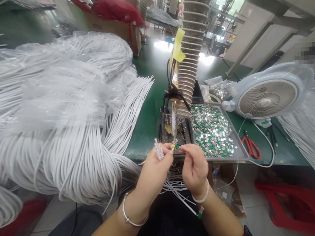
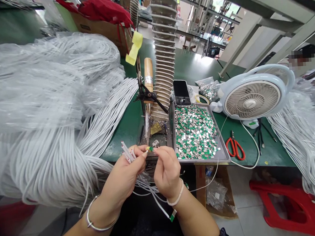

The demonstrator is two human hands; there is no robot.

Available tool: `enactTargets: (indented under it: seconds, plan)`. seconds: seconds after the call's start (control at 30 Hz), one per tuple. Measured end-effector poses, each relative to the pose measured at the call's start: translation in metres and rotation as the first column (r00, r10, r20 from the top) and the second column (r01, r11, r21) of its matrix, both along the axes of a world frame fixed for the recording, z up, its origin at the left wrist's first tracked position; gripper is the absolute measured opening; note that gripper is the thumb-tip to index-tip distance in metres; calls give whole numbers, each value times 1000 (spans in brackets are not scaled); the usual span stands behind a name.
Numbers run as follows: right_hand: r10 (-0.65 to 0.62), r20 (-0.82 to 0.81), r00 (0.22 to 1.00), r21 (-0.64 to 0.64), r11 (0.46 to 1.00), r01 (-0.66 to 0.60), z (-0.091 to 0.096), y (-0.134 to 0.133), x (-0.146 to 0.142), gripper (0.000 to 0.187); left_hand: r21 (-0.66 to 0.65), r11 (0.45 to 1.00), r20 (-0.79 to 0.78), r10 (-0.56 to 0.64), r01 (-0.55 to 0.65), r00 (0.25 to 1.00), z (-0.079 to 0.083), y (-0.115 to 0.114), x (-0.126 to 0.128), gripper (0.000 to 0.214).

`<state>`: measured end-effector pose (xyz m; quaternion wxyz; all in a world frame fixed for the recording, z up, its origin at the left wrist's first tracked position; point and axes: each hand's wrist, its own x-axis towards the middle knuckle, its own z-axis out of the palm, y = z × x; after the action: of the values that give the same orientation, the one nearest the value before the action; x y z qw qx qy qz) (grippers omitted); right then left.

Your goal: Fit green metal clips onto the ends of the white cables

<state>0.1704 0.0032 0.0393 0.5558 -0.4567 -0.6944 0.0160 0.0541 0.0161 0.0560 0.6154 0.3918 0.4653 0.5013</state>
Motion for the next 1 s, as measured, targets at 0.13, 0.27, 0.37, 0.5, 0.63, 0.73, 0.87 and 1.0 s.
enactTargets:
  seconds: [0.13, 0.27, 0.37, 0.5, 0.63, 0.73, 0.87, 1.0]
  plan:
    - [9, 4, 1000, -117, 993, -9, 2, -1, 2, 25, 83, 994, -19, -68, 69, 997, -2, -1, -4, 13]
    - [12, 21, 1000, -147, 989, -9, 2, 0, 3, 16, 163, 979, -149, -95, 119, 984, -3, 0, -8, 12]
    - [11, 25, 1000, -113, 994, -8, 1, 1, 4, 17, 151, 971, -224, -149, 186, 963, -2, 2, -11, 11]
    - [60, 52, 997, -83, 995, -56, -1, 2, 4, 22, 124, 969, -251, -179, 214, 951, 3, 3, -13, 11]
    - [56, 58, 997, -78, 996, -51, -3, 0, 3, 28, 133, 977, -253, -129, 166, 959, 5, 3, -12, 12]
    - [12, -40, 999, -81, 997, -15, -7, -3, 1, 30, 143, 975, -283, -124, 170, 951, 6, 2, -10, 11]
    - [-36, -179, 983, -102, 995, 18, -8, -5, -1, 24, 141, 977, -339, -106, 162, 935, 6, 1, -9, 8]
    - [-39, -120, 992, -74, 997, 30, -4, -4, -1, 20, 170, 975, -384, -69, 144, 921, 6, 2, -8, 8]
